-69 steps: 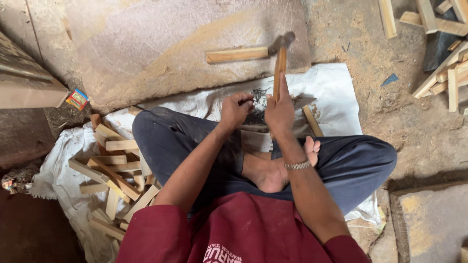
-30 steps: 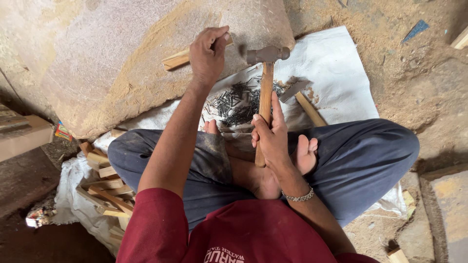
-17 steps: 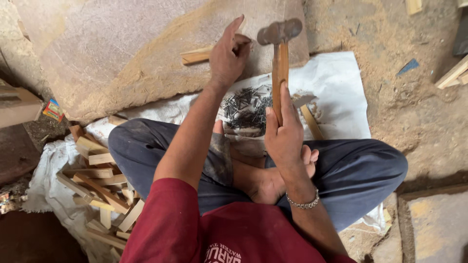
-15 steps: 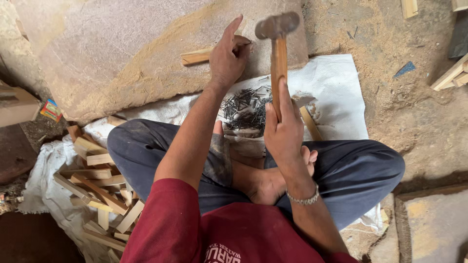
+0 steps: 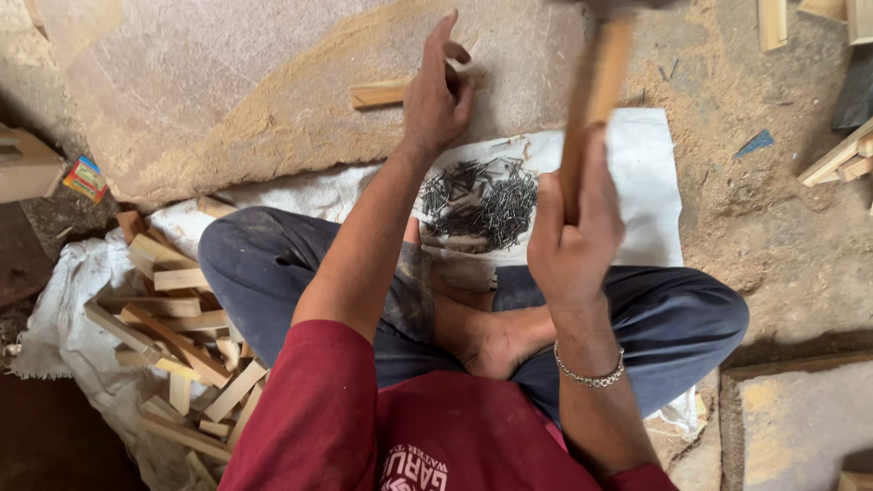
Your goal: The person sits on the floor and repeatedly hammers nails into small wooden blocks using a hammer. They pick up blocks from a pile, place them on a work surface, drive nails in, and set the finished pieces aside.
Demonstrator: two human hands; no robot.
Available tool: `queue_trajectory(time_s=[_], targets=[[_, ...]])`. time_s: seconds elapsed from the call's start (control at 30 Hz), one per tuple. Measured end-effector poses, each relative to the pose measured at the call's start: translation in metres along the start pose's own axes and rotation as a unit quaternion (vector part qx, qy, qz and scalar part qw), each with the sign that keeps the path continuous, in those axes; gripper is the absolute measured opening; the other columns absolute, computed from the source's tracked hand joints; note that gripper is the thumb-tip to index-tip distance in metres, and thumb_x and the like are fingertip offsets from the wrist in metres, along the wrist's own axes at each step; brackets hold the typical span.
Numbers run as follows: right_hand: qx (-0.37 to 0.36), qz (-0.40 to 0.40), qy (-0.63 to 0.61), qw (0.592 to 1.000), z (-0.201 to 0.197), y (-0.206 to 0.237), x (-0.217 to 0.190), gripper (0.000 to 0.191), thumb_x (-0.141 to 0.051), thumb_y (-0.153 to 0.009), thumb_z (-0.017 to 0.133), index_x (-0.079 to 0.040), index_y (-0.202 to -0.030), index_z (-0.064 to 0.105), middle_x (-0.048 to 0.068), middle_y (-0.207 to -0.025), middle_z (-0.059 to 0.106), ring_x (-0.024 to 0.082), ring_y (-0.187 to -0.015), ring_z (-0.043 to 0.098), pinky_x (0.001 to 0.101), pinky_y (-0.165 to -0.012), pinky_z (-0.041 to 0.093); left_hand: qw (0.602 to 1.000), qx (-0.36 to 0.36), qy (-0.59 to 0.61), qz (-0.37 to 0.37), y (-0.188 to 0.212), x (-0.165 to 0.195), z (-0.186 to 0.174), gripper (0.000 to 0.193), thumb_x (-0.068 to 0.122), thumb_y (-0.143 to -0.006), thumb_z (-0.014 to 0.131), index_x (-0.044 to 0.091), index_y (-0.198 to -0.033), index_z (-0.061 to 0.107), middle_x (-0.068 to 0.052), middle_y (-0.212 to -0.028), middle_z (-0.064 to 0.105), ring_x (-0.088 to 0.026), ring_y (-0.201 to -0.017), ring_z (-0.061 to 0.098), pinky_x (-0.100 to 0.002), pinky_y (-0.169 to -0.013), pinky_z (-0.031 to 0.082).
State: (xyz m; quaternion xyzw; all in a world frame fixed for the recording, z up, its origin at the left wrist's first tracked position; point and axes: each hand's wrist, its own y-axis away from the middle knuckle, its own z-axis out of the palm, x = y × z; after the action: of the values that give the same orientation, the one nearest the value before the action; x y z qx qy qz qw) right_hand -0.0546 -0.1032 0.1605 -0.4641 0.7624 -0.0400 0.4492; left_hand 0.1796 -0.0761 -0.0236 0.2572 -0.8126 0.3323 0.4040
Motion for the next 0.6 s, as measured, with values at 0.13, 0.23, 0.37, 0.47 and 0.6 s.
queue_trajectory(time_s=[0.13, 0.23, 0.37, 0.47, 0.6], targets=[[0.066, 0.047, 0.017, 0.997, 0.022, 0.010, 0.001, 0.050, -0.010, -0.110, 0.069, 0.001, -0.152, 0.045, 0.021, -0.127, 0.066, 0.031, -0.111, 0.072, 0.0397, -0.089, 0.061, 0.999, 0.025, 0.002, 0.020, 0.001, 0.004, -0.003, 0.090, -0.008, -0.085, 0.064, 0.018, -0.161, 0.022, -0.002, -0.116, 0.064, -0.011, -0.073, 0.066, -0.030, -0.067, 0.059], [-0.080, 0.158, 0.097, 0.979, 0.047, 0.013, 0.011, 0.053, -0.014, -0.107, 0.065, -0.007, -0.156, 0.048, 0.017, -0.109, 0.073, 0.031, -0.093, 0.073, 0.0419, -0.081, 0.059, 0.999, 0.022, 0.018, 0.024, 0.000, 0.007, -0.004, 0.092, -0.009, -0.083, 0.064, 0.017, -0.161, 0.022, -0.005, -0.122, 0.062, -0.010, -0.071, 0.066, -0.029, -0.070, 0.060], [-0.114, 0.110, 0.114, 0.981, 0.044, 0.021, 0.033, 0.063, -0.015, -0.106, 0.064, -0.010, -0.163, 0.038, 0.022, -0.120, 0.070, 0.036, -0.099, 0.071, 0.0405, -0.080, 0.058, 0.999, 0.023, 0.032, 0.019, -0.002, 0.006, -0.004, 0.091, -0.009, -0.084, 0.063, 0.019, -0.161, 0.024, -0.003, -0.117, 0.063, -0.012, -0.071, 0.064, -0.030, -0.064, 0.056], [-0.075, 0.135, 0.073, 0.985, 0.036, 0.041, 0.034, 0.065, -0.016, -0.106, 0.063, -0.013, -0.163, 0.031, 0.017, -0.115, 0.070, 0.024, -0.088, 0.070, 0.0347, -0.074, 0.058, 0.999, 0.011, 0.040, -0.004, 0.000, 0.004, -0.003, 0.087, -0.010, -0.083, 0.060, 0.017, -0.159, 0.027, -0.005, -0.119, 0.064, -0.014, -0.063, 0.062, -0.029, -0.055, 0.054], [-0.072, 0.458, -0.247, 0.851, 0.044, 0.072, 0.019, 0.077, -0.011, -0.098, 0.063, -0.018, -0.165, 0.026, 0.009, -0.085, 0.064, 0.012, -0.052, 0.056, 0.0291, -0.042, 0.048, 0.999, 0.026, 0.044, -0.008, 0.002, 0.006, -0.001, 0.071, -0.008, -0.090, 0.061, 0.015, -0.154, 0.039, -0.004, -0.117, 0.065, -0.015, -0.069, 0.062, -0.030, -0.061, 0.052]])
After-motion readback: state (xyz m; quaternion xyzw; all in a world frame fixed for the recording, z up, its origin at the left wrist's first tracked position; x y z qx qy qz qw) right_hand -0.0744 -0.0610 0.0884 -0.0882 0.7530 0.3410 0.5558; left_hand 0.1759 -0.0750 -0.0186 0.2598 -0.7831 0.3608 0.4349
